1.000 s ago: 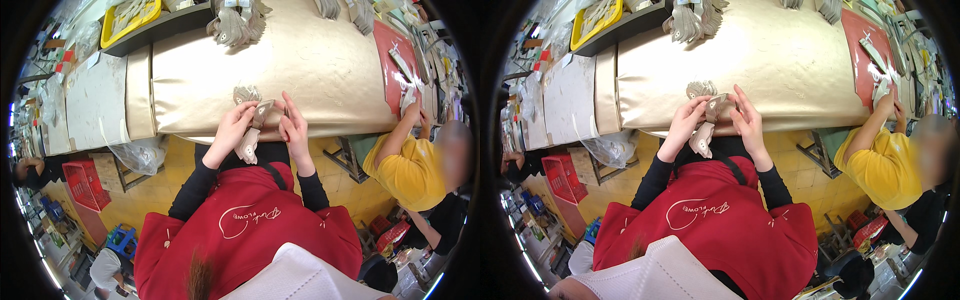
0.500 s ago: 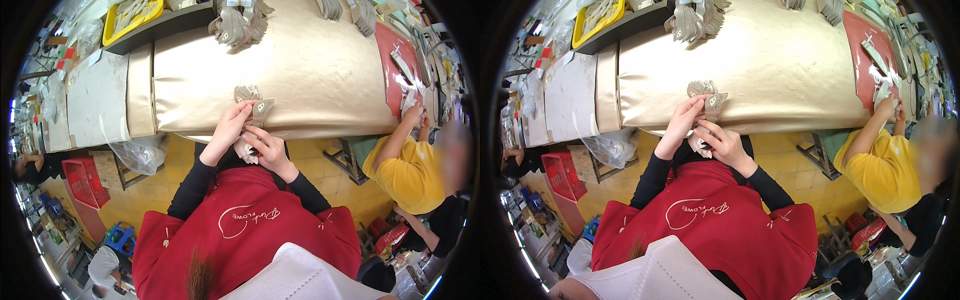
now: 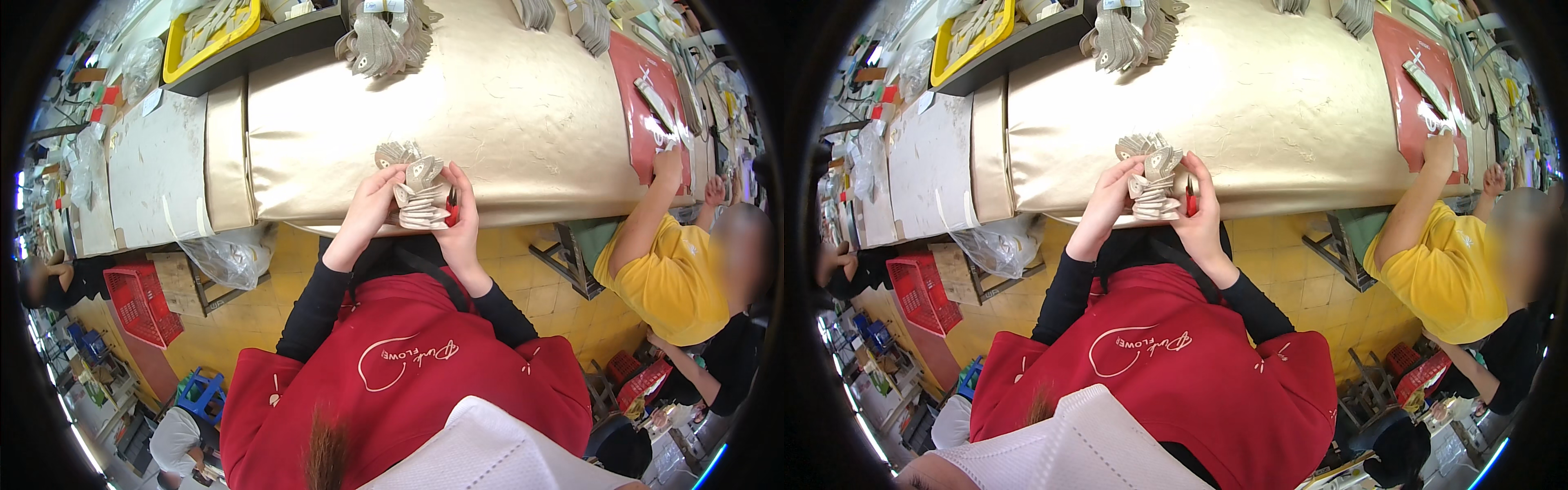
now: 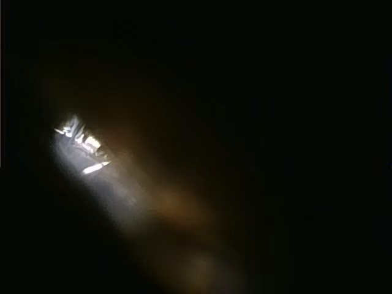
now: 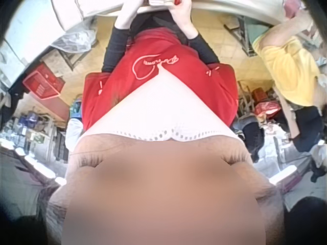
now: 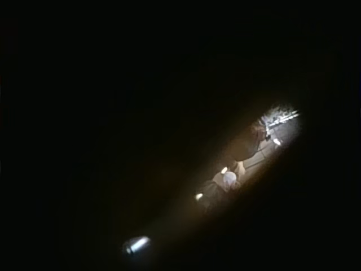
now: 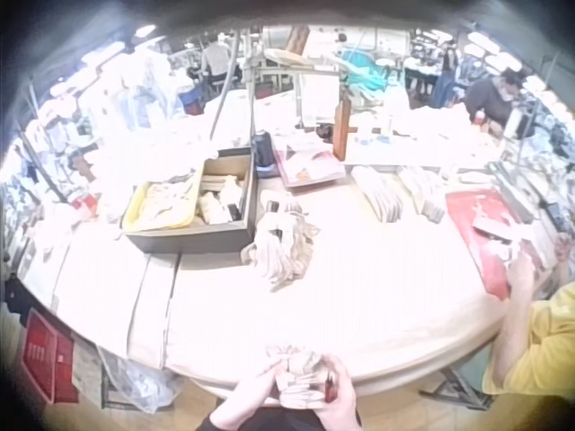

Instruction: The person uses red-handled scissors to trim edges and remove loose threads from small beige fabric pieces. They handle the pieces one at a time, turning them over and cutting along the edges, then place the trimmed pieces on the table.

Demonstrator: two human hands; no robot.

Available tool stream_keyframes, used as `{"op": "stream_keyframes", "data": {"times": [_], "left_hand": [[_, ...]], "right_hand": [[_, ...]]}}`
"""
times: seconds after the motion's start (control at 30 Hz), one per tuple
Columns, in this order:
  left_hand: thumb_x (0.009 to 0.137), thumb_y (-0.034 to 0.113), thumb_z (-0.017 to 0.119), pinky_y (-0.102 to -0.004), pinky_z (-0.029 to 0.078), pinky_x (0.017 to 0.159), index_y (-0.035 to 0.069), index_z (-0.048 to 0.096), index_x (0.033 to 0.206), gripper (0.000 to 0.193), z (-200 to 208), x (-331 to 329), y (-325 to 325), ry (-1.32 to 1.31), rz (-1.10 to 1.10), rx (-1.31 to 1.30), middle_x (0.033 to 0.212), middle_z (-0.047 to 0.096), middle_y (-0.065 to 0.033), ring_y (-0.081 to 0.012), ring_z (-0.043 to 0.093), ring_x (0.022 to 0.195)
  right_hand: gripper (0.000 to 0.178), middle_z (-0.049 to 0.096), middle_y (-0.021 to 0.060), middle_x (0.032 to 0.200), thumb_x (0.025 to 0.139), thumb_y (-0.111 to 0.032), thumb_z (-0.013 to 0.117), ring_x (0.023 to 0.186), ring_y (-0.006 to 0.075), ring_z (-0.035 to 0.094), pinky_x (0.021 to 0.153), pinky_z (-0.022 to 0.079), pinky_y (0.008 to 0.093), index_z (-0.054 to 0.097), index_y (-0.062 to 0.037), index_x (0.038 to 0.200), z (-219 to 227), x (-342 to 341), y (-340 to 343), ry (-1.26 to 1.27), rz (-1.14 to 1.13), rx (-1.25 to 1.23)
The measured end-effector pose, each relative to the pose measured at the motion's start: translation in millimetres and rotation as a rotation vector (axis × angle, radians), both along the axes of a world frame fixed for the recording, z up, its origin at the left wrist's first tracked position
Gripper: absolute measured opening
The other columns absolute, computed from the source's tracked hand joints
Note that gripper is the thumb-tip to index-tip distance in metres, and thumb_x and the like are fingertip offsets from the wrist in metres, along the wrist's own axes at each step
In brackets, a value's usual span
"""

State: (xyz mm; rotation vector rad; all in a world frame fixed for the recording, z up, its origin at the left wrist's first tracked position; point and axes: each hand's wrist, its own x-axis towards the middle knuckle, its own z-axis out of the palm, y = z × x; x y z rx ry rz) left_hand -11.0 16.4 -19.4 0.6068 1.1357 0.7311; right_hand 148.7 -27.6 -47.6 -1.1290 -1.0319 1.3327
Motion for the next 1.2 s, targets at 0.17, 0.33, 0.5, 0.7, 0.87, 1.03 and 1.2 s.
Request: {"op": "stream_keyframes", "data": {"times": [0.17, 0.33, 0.5, 0.7, 0.87, 1.03, 1.2], "left_hand": [[0.102, 0.010, 0.040, -0.0221, 0.045, 0.063, 0.000, 0.063, 0.121, 0.031, -7.8, 5.1, -1.6, 0.093, -0.087, 0.180, 0.090, 0.065, 0.0001, -0.0058, 0.057, 0.073], [0.101, 0.009, 0.041, -0.0240, 0.047, 0.068, 0.000, 0.064, 0.111, 0.027, -2.0, 4.2, -4.2, 0.017, -0.044, 0.123, 0.088, 0.064, -0.0003, -0.0074, 0.058, 0.076], [0.105, 0.019, 0.049, -0.0232, 0.049, 0.068, 0.000, 0.065, 0.111, 0.026, 4.2, 3.0, -2.9, 0.042, -0.050, 0.128, 0.087, 0.065, 0.0007, -0.0060, 0.058, 0.076], [0.107, 0.030, 0.050, -0.0216, 0.049, 0.064, -0.001, 0.068, 0.105, 0.036, -6.1, 7.6, -4.7, 0.037, -0.044, 0.143, 0.082, 0.065, 0.0002, -0.0046, 0.058, 0.070], [0.104, 0.034, 0.054, -0.0295, 0.051, 0.068, -0.003, 0.063, 0.120, 0.041, -11.6, -0.9, -6.4, 0.184, -0.284, 0.215, 0.080, 0.066, -0.0101, -0.0158, 0.062, 0.070], [0.097, 0.032, 0.061, -0.0379, 0.051, 0.079, -0.002, 0.042, 0.145, 0.062, -1.4, 3.6, -13.4, 0.551, -0.499, 0.657, 0.097, 0.065, -0.0188, -0.0308, 0.063, 0.084], [0.095, 0.022, 0.063, -0.0384, 0.051, 0.085, 0.003, 0.040, 0.148, 0.061, 15.5, 8.0, -16.9, 0.582, -0.527, 0.636, 0.116, 0.065, -0.0180, -0.0344, 0.063, 0.097]], "right_hand": [[0.088, 0.049, 0.0176, 0.140, 0.084, 0.007, 0.072, 0.123, 0.0227, 0.057, 0.096, 0.053, 0.0340, 0.022, -0.0067, 0.156, 12.8, -5.0, 6.3, 0.085, 0.006, -0.061], [0.089, 0.058, 0.0158, 0.128, 0.083, 0.008, 0.072, 0.116, 0.0216, 0.061, 0.098, 0.052, 0.0336, 0.022, -0.0065, 0.156, 20.4, -2.9, 11.4, 0.198, -0.053, -0.204], [0.081, 0.050, 0.0147, 0.138, 0.083, 0.006, 0.074, 0.125, 0.0210, 0.054, 0.102, 0.049, 0.0343, 0.033, -0.0044, 0.151, 15.7, -3.6, 10.3, 0.109, -0.046, -0.069], [0.071, 0.049, 0.0118, 0.143, 0.081, 0.005, 0.076, 0.123, 0.0183, 0.055, 0.102, 0.048, 0.0317, 0.045, -0.0030, 0.145, 19.4, 11.0, 13.5, -0.049, -0.029, 0.021], [0.070, 0.057, 0.0118, 0.134, 0.081, 0.001, 0.077, 0.110, 0.0145, 0.060, 0.094, 0.051, 0.0289, 0.045, -0.0021, 0.144, 21.8, 15.5, 21.9, -0.013, -0.085, -0.175], [0.066, 0.058, 0.0129, 0.132, 0.083, -0.005, 0.078, 0.106, 0.0123, 0.060, 0.088, 0.051, 0.0281, 0.048, -0.0006, 0.141, 18.8, 17.0, 22.9, 0.014, 0.060, -0.086], [0.051, 0.066, 0.0116, 0.116, 0.080, -0.011, 0.082, 0.100, 0.0125, 0.064, 0.086, 0.052, 0.0291, 0.059, 0.0010, 0.125, 18.2, 21.5, 24.3, -0.179, 0.078, -0.187]]}}
